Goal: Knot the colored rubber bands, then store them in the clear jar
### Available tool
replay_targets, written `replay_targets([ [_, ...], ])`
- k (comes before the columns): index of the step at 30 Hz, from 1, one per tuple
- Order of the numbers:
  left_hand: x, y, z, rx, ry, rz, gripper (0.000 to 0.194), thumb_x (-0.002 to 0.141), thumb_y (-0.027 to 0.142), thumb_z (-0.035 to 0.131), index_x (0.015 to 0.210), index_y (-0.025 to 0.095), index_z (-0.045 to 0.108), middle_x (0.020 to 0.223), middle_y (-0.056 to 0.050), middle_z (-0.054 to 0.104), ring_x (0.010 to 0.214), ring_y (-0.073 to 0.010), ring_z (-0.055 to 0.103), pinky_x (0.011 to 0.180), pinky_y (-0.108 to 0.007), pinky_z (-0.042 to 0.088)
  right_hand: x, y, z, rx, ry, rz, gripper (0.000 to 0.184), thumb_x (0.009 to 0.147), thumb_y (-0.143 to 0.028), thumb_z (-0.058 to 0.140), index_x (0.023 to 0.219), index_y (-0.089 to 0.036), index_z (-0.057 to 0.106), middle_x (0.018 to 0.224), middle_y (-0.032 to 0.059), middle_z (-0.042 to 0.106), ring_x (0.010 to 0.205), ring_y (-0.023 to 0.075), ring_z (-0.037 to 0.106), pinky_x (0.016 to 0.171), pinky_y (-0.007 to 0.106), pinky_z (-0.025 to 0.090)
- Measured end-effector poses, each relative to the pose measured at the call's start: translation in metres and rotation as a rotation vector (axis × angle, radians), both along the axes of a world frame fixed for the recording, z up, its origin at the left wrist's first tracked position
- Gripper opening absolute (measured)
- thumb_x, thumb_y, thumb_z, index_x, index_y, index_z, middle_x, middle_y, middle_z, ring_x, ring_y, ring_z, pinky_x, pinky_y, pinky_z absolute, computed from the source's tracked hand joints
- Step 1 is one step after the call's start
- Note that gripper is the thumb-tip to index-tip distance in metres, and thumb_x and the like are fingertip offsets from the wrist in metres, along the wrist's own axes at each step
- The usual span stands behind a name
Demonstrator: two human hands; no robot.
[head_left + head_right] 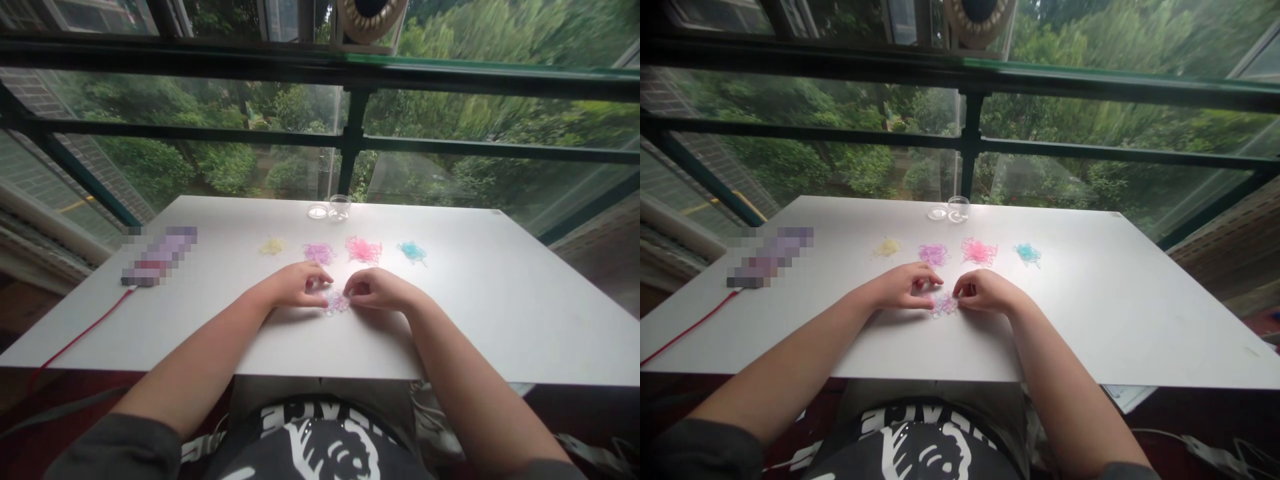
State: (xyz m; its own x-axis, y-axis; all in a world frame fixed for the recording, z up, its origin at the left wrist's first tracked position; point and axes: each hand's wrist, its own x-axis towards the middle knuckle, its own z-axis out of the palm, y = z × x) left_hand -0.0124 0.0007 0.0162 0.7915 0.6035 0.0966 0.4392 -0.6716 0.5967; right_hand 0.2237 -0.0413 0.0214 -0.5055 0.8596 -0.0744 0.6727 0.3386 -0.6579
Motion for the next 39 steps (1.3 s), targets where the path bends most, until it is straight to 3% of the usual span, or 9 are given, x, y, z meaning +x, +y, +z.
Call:
replay_targets([
  [10,0.002,0.003,-0.002,-0.024,0.015,-0.034,0.019,0.072,0.035,0.065,0.082,0.020,0.070,0.081,-0.003,0.059,0.070,-0.0110,0.052,0.064,-0.021,0.041,-0.010,0.001,-0.005,0.094,-0.026,0.077,0.011,0.068,-0.019,0.060,0.073,-0.019,0.070,0.065,0.0003,0.064,0.056,0.0105,0.051,0.054,0.022,0.037],
  [21,-0.003,0.006,-0.004,-0.048,-0.020,-0.013,0.016,0.072,0.022,0.059,0.083,0.018,0.069,0.078,-0.002,0.063,0.069,-0.0110,0.051,0.064,-0.021,0.040,-0.002,0.002,-0.002,-0.084,0.142,0.037,0.013,0.064,-0.012,0.053,0.074,-0.017,0.059,0.059,-0.0036,0.052,0.052,0.0086,0.045,0.048,0.020,0.033],
  [26,-0.004,0.006,-0.004,-0.053,-0.007,-0.004,0.022,0.069,0.014,0.054,0.084,0.018,0.069,0.076,-0.001,0.062,0.065,-0.0097,0.049,0.062,-0.020,0.039,-0.003,0.003,-0.004,-0.001,0.150,0.019,0.012,0.066,-0.011,0.048,0.074,-0.017,0.056,0.061,-0.0033,0.049,0.055,0.0090,0.044,0.051,0.021,0.034],
  [32,-0.003,0.005,-0.002,-0.042,-0.011,0.002,0.019,0.071,0.018,0.055,0.084,0.017,0.068,0.075,-0.001,0.060,0.065,-0.0100,0.049,0.062,-0.020,0.039,-0.012,0.002,-0.006,0.144,0.103,-0.017,0.010,0.072,-0.019,0.054,0.081,-0.017,0.058,0.059,-0.0039,0.046,0.053,0.0089,0.041,0.051,0.021,0.032],
  [35,-0.003,0.005,-0.001,-0.025,-0.011,-0.009,0.015,0.073,0.022,0.056,0.082,0.017,0.067,0.075,-0.002,0.060,0.066,-0.0104,0.049,0.063,-0.021,0.039,-0.022,-0.004,-0.001,0.263,0.075,0.065,0.006,0.071,-0.023,0.060,0.069,-0.017,0.060,0.060,-0.0020,0.048,0.054,0.0093,0.042,0.053,0.022,0.032],
  [39,-0.004,0.005,0.000,-0.016,-0.016,-0.016,0.017,0.075,0.031,0.058,0.077,0.016,0.065,0.075,-0.002,0.060,0.068,-0.0111,0.050,0.063,-0.021,0.039,-0.037,-0.015,0.002,0.263,0.006,0.211,0.009,0.072,-0.024,0.062,0.067,-0.017,0.064,0.065,0.0009,0.055,0.056,0.0096,0.045,0.055,0.022,0.034],
])
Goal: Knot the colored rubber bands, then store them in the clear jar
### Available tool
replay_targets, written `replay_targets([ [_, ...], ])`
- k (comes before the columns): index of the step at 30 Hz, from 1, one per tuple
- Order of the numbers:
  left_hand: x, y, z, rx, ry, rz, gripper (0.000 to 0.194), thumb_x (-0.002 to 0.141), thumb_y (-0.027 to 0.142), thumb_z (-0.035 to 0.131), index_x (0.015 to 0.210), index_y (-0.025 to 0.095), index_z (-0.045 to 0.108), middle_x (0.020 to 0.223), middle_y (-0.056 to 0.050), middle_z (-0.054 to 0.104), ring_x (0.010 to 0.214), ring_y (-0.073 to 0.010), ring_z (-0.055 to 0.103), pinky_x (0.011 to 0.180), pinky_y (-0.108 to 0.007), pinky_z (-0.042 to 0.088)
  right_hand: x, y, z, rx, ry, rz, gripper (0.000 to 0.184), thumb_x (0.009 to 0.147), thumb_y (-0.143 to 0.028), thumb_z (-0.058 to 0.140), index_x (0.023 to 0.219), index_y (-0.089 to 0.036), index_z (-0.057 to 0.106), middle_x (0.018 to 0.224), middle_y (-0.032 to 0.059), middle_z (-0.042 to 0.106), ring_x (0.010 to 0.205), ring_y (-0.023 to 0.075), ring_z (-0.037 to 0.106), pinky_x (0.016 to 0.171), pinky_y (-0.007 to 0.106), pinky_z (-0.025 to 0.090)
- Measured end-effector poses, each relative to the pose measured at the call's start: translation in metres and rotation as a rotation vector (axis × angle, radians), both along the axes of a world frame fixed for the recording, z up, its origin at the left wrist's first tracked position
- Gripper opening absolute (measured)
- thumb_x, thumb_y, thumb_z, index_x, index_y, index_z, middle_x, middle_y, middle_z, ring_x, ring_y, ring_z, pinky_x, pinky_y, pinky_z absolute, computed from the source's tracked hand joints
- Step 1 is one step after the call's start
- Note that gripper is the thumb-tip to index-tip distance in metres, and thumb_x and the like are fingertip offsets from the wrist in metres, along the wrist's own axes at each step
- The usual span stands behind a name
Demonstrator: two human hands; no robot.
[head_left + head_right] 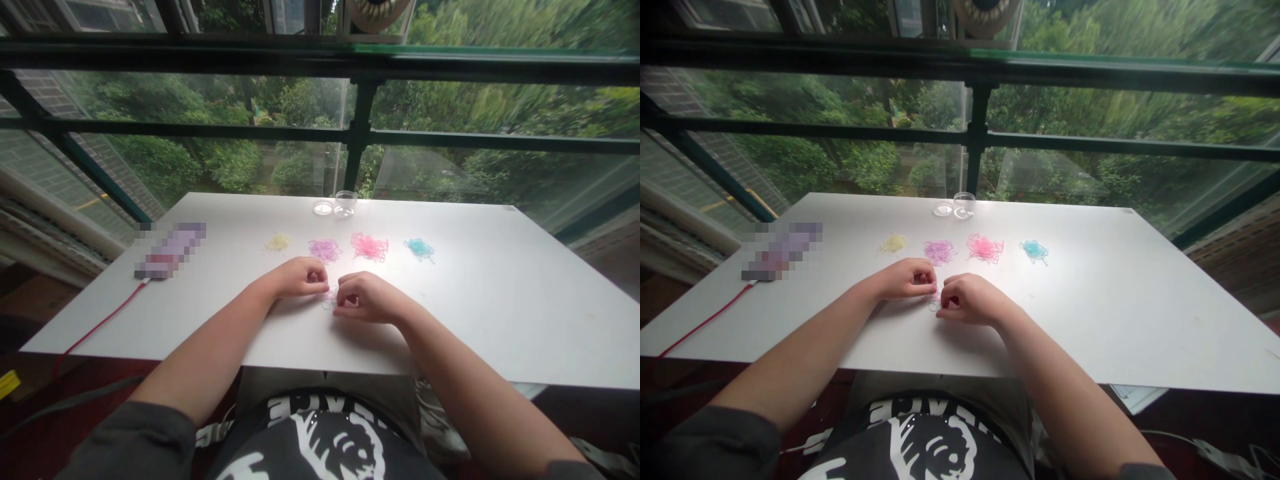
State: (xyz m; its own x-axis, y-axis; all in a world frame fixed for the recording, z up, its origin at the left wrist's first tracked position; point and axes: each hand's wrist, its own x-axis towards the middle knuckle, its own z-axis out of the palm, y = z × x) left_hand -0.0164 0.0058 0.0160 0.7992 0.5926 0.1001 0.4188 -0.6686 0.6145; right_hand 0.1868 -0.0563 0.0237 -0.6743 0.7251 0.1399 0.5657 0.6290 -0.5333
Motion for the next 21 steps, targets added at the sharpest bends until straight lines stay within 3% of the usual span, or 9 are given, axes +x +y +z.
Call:
replay_targets([
  [7,-0.001,0.000,0.001,-0.041,-0.004,0.017,0.016,0.072,0.029,0.060,0.081,0.015,0.064,0.076,-0.002,0.061,0.067,-0.0108,0.051,0.062,-0.021,0.039,-0.003,-0.002,-0.005,0.040,-0.101,-0.041,0.007,0.068,-0.019,0.063,0.073,-0.017,0.067,0.067,0.0014,0.060,0.058,0.0105,0.046,0.057,0.022,0.034],
  [14,-0.008,0.001,0.004,-0.090,-0.048,-0.052,0.021,0.069,0.017,0.058,0.088,0.016,0.065,0.086,-0.003,0.064,0.078,-0.0130,0.054,0.070,-0.022,0.042,-0.005,-0.001,-0.008,0.063,-0.089,-0.069,0.012,0.069,-0.012,0.056,0.070,-0.017,0.066,0.067,0.0019,0.060,0.058,0.0103,0.046,0.058,0.022,0.035],
  [21,-0.010,0.001,0.007,-0.081,-0.061,-0.162,0.017,0.069,0.014,0.059,0.083,0.017,0.068,0.094,-0.004,0.062,0.088,-0.0149,0.056,0.085,-0.025,0.042,-0.002,0.000,-0.011,-0.041,0.080,-0.024,0.014,0.065,-0.008,0.054,0.071,-0.016,0.065,0.062,-0.0003,0.056,0.055,0.0087,0.044,0.056,0.021,0.036],
])
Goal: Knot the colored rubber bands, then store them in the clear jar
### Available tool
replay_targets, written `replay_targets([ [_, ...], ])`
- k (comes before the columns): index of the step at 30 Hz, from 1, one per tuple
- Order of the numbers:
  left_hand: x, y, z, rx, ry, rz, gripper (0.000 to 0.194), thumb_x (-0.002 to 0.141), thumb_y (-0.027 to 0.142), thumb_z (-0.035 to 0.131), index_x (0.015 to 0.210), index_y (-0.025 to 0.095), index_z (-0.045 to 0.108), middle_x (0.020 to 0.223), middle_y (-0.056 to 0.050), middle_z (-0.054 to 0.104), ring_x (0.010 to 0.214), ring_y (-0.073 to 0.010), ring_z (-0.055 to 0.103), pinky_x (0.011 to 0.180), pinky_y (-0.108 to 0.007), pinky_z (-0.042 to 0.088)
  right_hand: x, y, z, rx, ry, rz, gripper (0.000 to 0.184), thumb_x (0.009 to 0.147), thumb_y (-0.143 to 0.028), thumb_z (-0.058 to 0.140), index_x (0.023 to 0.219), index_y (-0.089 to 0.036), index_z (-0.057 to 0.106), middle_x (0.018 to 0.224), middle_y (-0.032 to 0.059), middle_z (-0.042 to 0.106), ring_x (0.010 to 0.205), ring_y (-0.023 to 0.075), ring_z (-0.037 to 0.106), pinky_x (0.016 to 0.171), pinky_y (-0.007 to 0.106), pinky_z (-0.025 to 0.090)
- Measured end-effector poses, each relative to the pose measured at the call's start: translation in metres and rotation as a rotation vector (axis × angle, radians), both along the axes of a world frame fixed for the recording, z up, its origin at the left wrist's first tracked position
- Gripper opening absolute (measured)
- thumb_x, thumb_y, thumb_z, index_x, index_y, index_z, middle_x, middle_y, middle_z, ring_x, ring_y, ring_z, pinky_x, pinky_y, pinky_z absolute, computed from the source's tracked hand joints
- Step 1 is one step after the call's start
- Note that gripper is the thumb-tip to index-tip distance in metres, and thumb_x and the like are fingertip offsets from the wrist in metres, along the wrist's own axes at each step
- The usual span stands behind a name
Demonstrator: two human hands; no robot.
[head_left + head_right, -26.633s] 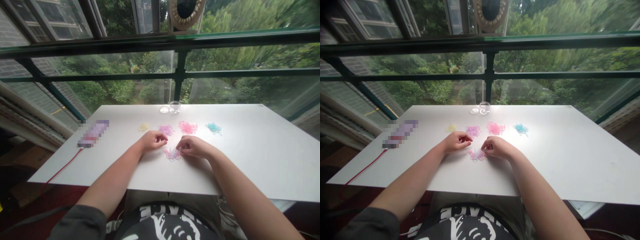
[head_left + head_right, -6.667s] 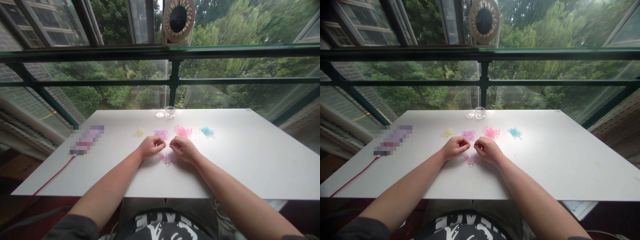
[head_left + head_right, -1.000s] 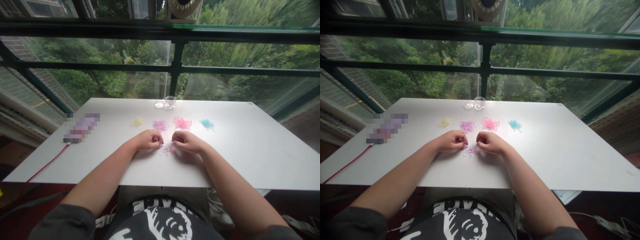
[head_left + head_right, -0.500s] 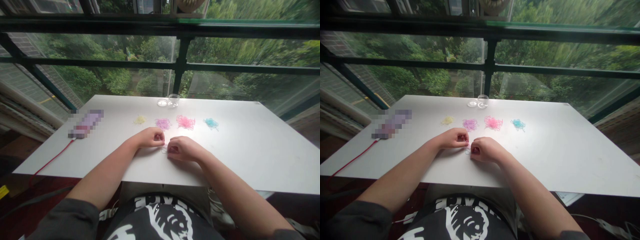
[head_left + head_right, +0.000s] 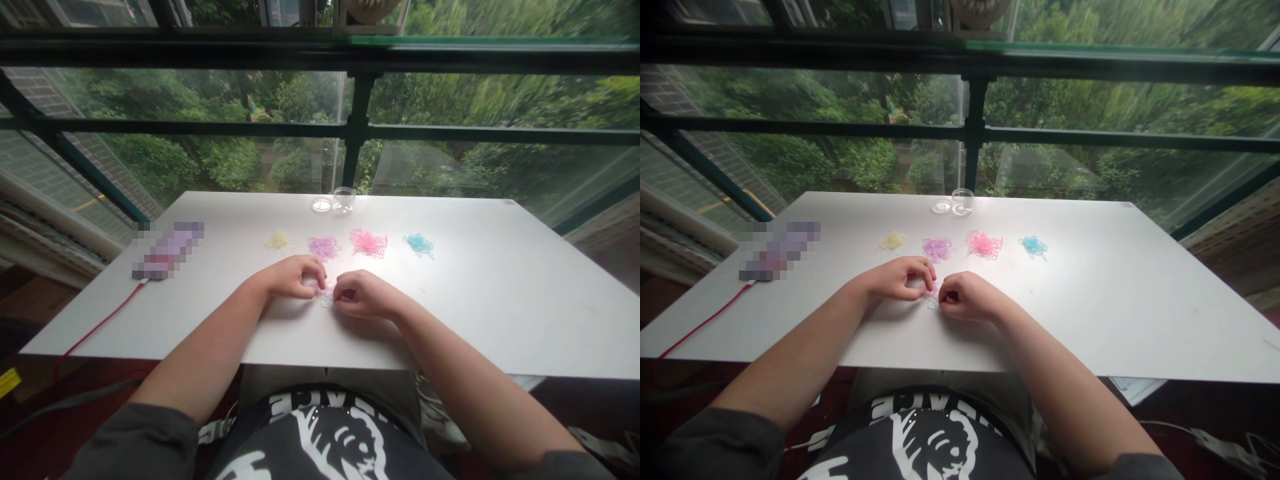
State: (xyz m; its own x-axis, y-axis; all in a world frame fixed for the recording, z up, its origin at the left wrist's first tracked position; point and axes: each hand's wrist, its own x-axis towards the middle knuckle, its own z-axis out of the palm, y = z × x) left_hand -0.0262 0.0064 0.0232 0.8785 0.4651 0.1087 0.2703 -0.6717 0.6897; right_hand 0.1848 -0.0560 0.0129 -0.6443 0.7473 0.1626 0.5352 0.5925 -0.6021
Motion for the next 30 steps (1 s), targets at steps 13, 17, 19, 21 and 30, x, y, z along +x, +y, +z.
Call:
replay_targets([
  [13,0.014,-0.012,-0.001,0.237,0.108,-0.038,0.007,0.063,0.028,0.073,0.068,0.022,0.072,0.110,-0.003,0.058,0.103,-0.0213,0.051,0.093,-0.031,0.036,0.009,0.014,-0.006,-0.199,0.396,-0.105,0.007,0.070,-0.021,0.063,0.070,-0.015,0.065,0.064,-0.0005,0.054,0.058,0.0093,0.045,0.055,0.023,0.036],
  [17,0.017,-0.014,-0.004,0.270,0.105,-0.028,0.004,0.065,0.023,0.070,0.068,0.022,0.072,0.107,-0.003,0.059,0.098,-0.0197,0.052,0.091,-0.031,0.038,0.009,0.016,-0.009,-0.235,0.463,-0.175,0.010,0.069,-0.025,0.066,0.071,-0.015,0.067,0.066,0.0006,0.054,0.061,0.0109,0.049,0.055,0.024,0.037],
  [19,0.017,-0.016,-0.004,0.286,0.105,-0.017,0.005,0.064,0.021,0.068,0.067,0.022,0.072,0.107,-0.004,0.059,0.098,-0.0200,0.052,0.091,-0.030,0.038,0.009,0.016,-0.009,-0.274,0.508,-0.205,0.012,0.069,-0.026,0.067,0.070,-0.015,0.066,0.066,0.0009,0.054,0.059,0.0108,0.049,0.053,0.024,0.037],
  [21,0.018,-0.017,-0.004,0.297,0.101,-0.009,0.005,0.063,0.019,0.067,0.065,0.021,0.071,0.106,-0.004,0.060,0.099,-0.0203,0.051,0.091,-0.030,0.039,0.009,0.016,-0.010,-0.355,0.566,-0.227,0.016,0.068,-0.029,0.068,0.068,-0.014,0.063,0.064,0.0003,0.054,0.054,0.0097,0.048,0.049,0.023,0.035],
  [30,0.015,-0.012,-0.004,0.195,-0.004,0.021,0.005,0.062,0.012,0.063,0.060,0.017,0.063,0.102,-0.003,0.063,0.098,-0.0170,0.052,0.090,-0.027,0.040,0.008,0.018,-0.015,-0.439,0.679,-0.244,0.025,0.075,-0.038,0.063,0.072,-0.014,0.055,0.055,-0.0045,0.046,0.047,0.0060,0.038,0.045,0.020,0.028],
])
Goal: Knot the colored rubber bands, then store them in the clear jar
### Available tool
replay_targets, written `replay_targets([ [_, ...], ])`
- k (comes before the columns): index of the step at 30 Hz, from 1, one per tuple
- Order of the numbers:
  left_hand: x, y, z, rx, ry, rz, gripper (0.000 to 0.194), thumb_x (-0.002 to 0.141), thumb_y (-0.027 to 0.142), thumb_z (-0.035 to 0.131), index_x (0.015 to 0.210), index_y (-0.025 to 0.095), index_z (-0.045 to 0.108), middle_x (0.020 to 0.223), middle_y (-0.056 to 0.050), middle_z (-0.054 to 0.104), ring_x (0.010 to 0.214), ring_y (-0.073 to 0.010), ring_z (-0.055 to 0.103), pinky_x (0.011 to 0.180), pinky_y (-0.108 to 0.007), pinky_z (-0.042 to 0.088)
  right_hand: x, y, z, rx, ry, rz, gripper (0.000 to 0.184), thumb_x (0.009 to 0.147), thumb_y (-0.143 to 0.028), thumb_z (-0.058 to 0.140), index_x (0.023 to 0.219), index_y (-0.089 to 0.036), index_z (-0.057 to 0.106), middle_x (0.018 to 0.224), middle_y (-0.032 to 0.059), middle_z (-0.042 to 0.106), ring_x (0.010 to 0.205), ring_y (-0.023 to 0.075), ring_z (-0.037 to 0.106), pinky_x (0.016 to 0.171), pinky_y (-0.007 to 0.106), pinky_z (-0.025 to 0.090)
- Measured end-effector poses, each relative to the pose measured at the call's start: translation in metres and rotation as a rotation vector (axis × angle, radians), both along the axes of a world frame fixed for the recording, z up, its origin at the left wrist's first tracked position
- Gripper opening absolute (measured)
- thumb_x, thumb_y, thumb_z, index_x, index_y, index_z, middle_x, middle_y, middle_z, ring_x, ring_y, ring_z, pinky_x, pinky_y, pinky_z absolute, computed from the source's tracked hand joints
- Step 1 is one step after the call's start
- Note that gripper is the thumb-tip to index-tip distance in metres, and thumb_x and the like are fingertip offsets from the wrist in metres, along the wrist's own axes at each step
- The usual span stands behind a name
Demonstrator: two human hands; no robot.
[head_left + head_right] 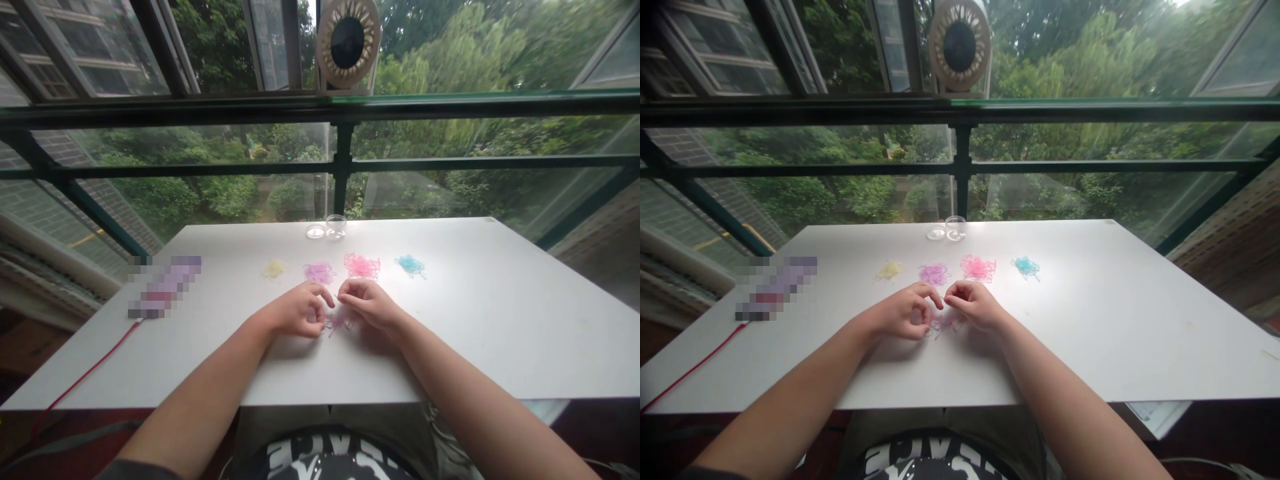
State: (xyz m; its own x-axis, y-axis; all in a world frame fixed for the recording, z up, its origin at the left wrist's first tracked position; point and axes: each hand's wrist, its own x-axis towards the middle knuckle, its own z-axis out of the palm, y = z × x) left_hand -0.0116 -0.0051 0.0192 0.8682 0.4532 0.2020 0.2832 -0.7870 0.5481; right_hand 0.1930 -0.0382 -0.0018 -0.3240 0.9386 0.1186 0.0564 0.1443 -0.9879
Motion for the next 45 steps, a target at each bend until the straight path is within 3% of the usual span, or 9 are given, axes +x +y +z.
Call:
replay_targets([
  [5,-0.007,0.008,0.001,-0.115,-0.108,0.065,0.009,0.073,0.020,0.061,0.065,0.016,0.062,0.100,-0.005,0.062,0.093,-0.0150,0.056,0.089,-0.028,0.042,-0.001,-0.001,0.004,0.000,-0.067,-0.028,0.025,0.078,-0.039,0.057,0.073,-0.015,0.052,0.056,-0.0052,0.042,0.047,0.0060,0.036,0.045,0.020,0.030],
  [8,-0.010,0.009,0.002,-0.133,-0.127,0.081,0.011,0.075,0.025,0.061,0.069,0.016,0.062,0.095,-0.006,0.062,0.090,-0.0149,0.057,0.088,-0.028,0.043,0.002,0.000,0.004,0.102,-0.240,-0.079,0.019,0.081,-0.032,0.053,0.073,-0.015,0.054,0.059,-0.0030,0.047,0.051,0.0082,0.041,0.049,0.022,0.033],
  [12,-0.012,0.008,0.003,-0.100,-0.045,0.044,0.008,0.073,0.025,0.064,0.073,0.018,0.067,0.097,-0.005,0.061,0.092,-0.0154,0.056,0.089,-0.028,0.042,0.008,0.002,0.002,0.280,-0.524,-0.147,0.008,0.079,-0.020,0.052,0.074,-0.016,0.057,0.065,0.0003,0.054,0.061,0.0113,0.047,0.057,0.024,0.037],
  [18,-0.008,0.003,0.008,-0.030,0.125,-0.009,0.008,0.065,0.028,0.072,0.069,0.022,0.072,0.102,-0.004,0.061,0.096,-0.0185,0.054,0.089,-0.029,0.040,0.011,0.001,0.004,0.339,-0.681,-0.077,0.010,0.076,-0.014,0.052,0.076,-0.016,0.062,0.072,0.0016,0.057,0.062,0.0109,0.049,0.058,0.023,0.037],
  [29,-0.001,-0.003,0.006,0.080,0.150,0.021,0.006,0.064,0.018,0.065,0.063,0.021,0.070,0.098,-0.002,0.064,0.089,-0.0180,0.055,0.087,-0.029,0.040,0.008,-0.001,0.007,0.383,-0.762,-0.014,0.010,0.074,-0.014,0.056,0.074,-0.016,0.066,0.075,0.0027,0.057,0.063,0.0106,0.050,0.061,0.023,0.039],
  [45,-0.008,0.004,0.006,0.022,0.067,0.044,0.009,0.071,0.026,0.065,0.073,0.018,0.065,0.092,-0.004,0.063,0.088,-0.0157,0.055,0.084,-0.027,0.041,0.004,-0.002,0.010,0.315,-0.773,-0.017,0.009,0.067,-0.013,0.061,0.071,-0.016,0.067,0.075,0.0025,0.058,0.060,0.0098,0.050,0.058,0.022,0.039],
])
